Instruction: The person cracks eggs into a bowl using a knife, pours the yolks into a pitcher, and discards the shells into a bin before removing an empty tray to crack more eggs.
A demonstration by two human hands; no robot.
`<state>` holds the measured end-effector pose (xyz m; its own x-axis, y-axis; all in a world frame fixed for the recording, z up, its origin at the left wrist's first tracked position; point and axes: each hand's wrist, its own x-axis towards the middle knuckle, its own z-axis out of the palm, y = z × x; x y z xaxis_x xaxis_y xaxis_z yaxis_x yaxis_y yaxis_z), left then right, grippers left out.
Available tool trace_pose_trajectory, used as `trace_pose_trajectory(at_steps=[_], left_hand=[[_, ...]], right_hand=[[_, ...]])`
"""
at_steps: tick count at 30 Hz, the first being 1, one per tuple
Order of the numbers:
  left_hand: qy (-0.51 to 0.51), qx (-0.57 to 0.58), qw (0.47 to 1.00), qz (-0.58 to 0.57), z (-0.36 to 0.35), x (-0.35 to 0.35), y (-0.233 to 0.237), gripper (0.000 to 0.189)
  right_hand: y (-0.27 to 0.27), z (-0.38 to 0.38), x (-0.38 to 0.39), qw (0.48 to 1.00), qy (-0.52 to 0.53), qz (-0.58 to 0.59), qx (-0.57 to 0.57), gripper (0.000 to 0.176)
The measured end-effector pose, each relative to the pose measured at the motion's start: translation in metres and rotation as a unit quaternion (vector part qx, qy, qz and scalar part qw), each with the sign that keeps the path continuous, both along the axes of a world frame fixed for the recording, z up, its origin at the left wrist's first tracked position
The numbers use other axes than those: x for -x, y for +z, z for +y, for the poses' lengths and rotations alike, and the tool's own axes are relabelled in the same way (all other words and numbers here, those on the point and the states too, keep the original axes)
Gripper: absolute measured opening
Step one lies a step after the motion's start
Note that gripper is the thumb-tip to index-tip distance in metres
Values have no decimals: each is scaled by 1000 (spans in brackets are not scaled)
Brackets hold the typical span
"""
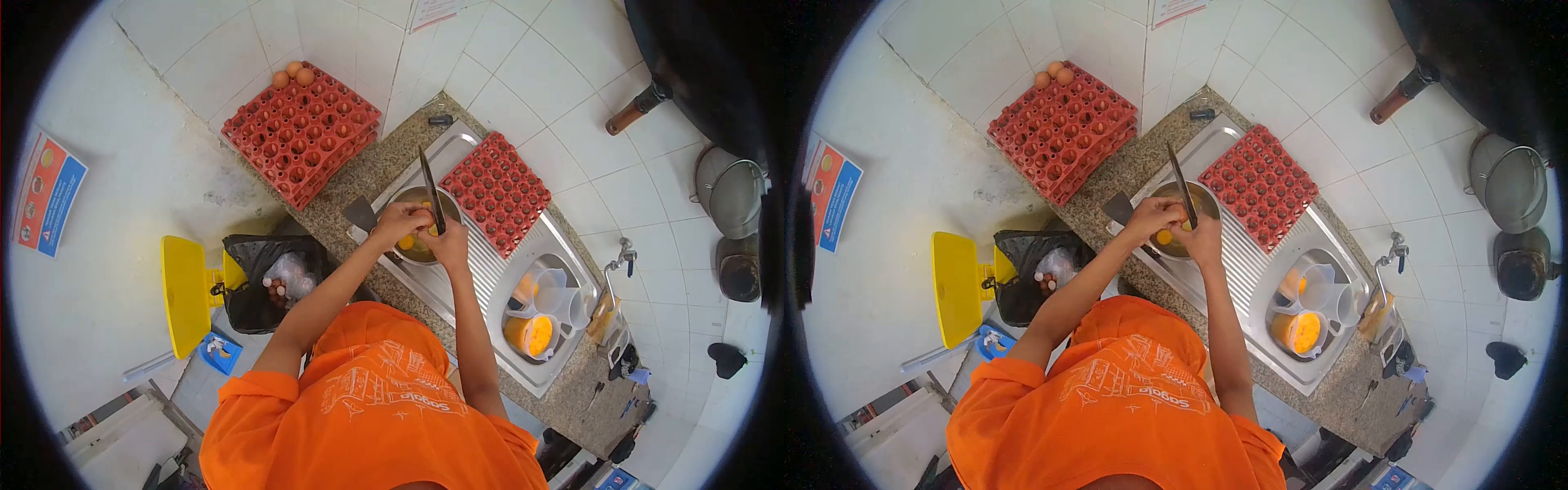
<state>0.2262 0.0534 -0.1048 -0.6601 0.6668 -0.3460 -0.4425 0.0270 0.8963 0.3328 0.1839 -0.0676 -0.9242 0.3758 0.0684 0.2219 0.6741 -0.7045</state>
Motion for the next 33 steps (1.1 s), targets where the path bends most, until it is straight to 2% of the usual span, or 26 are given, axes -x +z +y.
trace_pose_trajectory(at_steps=[2,4,8,10,11,13,14,16,17,18,19,21,23,25,26,28,30,32,33], left_hand=[[-4,21,999,29,2,-1,8,28],[-3,95,980,176,6,0,9,34],[-19,51,968,243,4,10,8,36],[-60,18,894,444,2,18,6,39],[-61,18,894,444,3,20,5,39],[-7,-12,840,542,7,22,-3,44],[-7,-12,840,542,7,22,-3,44],[-2,-42,892,450,5,20,15,50],[-2,-41,892,450,0,20,24,50],[-24,-30,921,388,-8,21,31,52],[-46,-18,945,325,-20,22,39,54],[-50,65,936,343,-66,27,59,54],[-103,172,908,368,-134,35,90,58],[-160,186,841,482,-205,41,110,63],[-156,193,840,482,-211,46,121,63],[7,213,797,565,-225,57,142,64],[77,268,851,446,-203,88,157,59],[163,258,831,466,-172,149,136,49],[206,251,804,499,-158,187,118,44]], right_hand=[[-5,-3,2,1000,-8,20,13,46],[-3,-4,4,999,-13,40,25,46],[-9,9,5,997,-17,70,33,41],[-1,19,7,996,-1,87,25,39],[3,26,6,993,41,111,-14,41],[18,26,8,986,82,133,-54,44],[25,23,10,989,66,133,-9,47],[25,19,13,989,51,132,37,52],[22,17,14,990,31,107,87,53],[17,16,15,987,10,81,138,56],[13,16,14,987,10,80,138,56],[6,13,2,971,2,185,154,41],[18,23,-31,975,-69,75,197,50],[7,38,-64,975,-93,66,189,47],[7,42,-75,972,-116,49,199,47],[8,45,-78,965,-144,29,217,45],[10,43,-71,960,-138,21,244,40],[22,32,-53,956,-131,9,262,39],[26,28,-47,951,-131,-1,279,38]])
